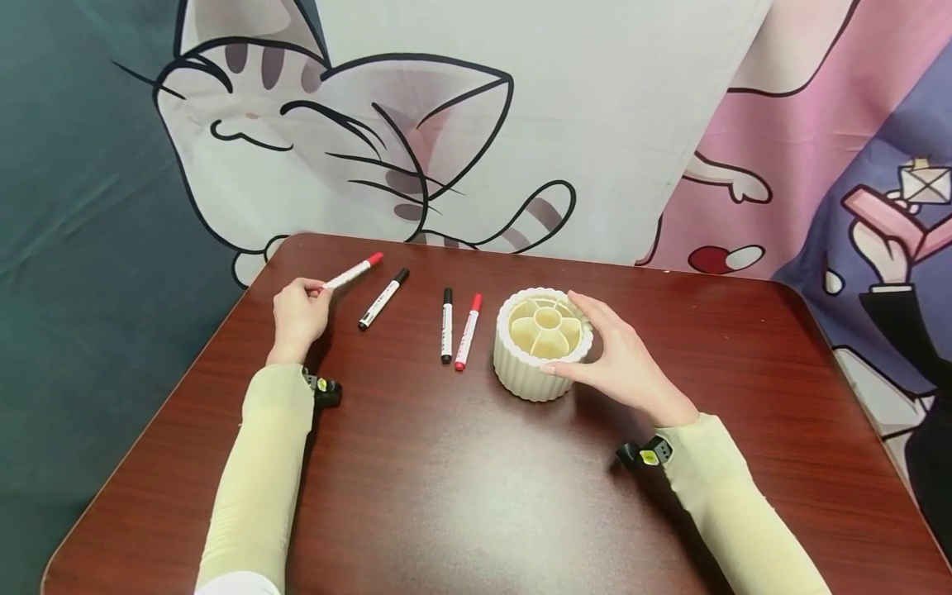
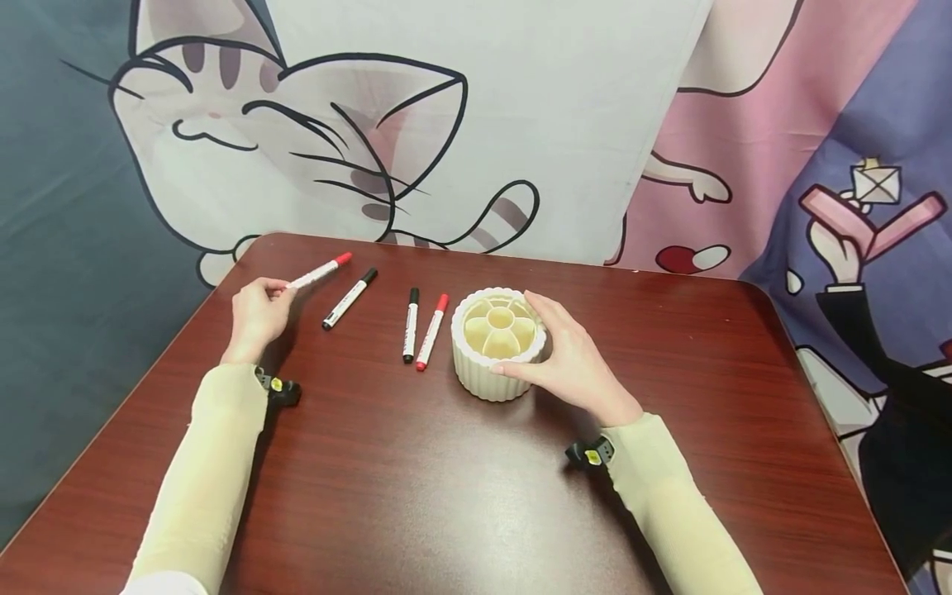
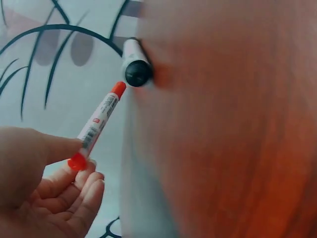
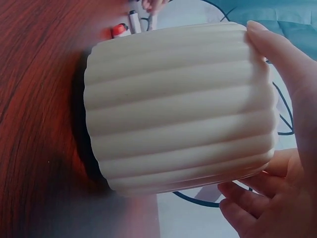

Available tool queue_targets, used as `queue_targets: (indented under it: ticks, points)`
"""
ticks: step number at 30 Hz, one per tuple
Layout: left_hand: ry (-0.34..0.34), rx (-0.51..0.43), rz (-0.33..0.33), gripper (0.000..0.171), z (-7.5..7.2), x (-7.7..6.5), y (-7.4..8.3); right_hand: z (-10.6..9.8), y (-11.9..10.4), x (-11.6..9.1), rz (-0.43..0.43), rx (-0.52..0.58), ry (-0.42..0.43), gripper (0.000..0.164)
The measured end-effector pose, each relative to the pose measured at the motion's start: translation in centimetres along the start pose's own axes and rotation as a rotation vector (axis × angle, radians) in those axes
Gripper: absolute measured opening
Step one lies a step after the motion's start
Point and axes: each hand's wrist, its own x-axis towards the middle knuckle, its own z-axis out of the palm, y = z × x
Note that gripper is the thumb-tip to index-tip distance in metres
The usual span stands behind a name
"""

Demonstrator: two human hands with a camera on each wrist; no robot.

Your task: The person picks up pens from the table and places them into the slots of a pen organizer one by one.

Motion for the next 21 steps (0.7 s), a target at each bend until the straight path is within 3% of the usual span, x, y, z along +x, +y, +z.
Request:
queue_targets:
  ticks: [7, 11, 21]
  points:
    - [0.141, -0.159, 0.012, 0.030, -0.4, 0.1, 1.3, 0.0, 0.1, 0.0, 0.008, 0.007, 0.002, 0.106]
    - [0.187, -0.253, 0.037, 0.029, -0.6, 0.0, 2.3, 0.0, 0.2, 0.0, 0.017, 0.011, 0.001, 0.106]
    - [0.197, -0.549, 0.198, 0.024, -1.0, -1.4, 7.3, 0.0, -0.1, 0.0, 0.042, 0.039, -0.001, 0.106]
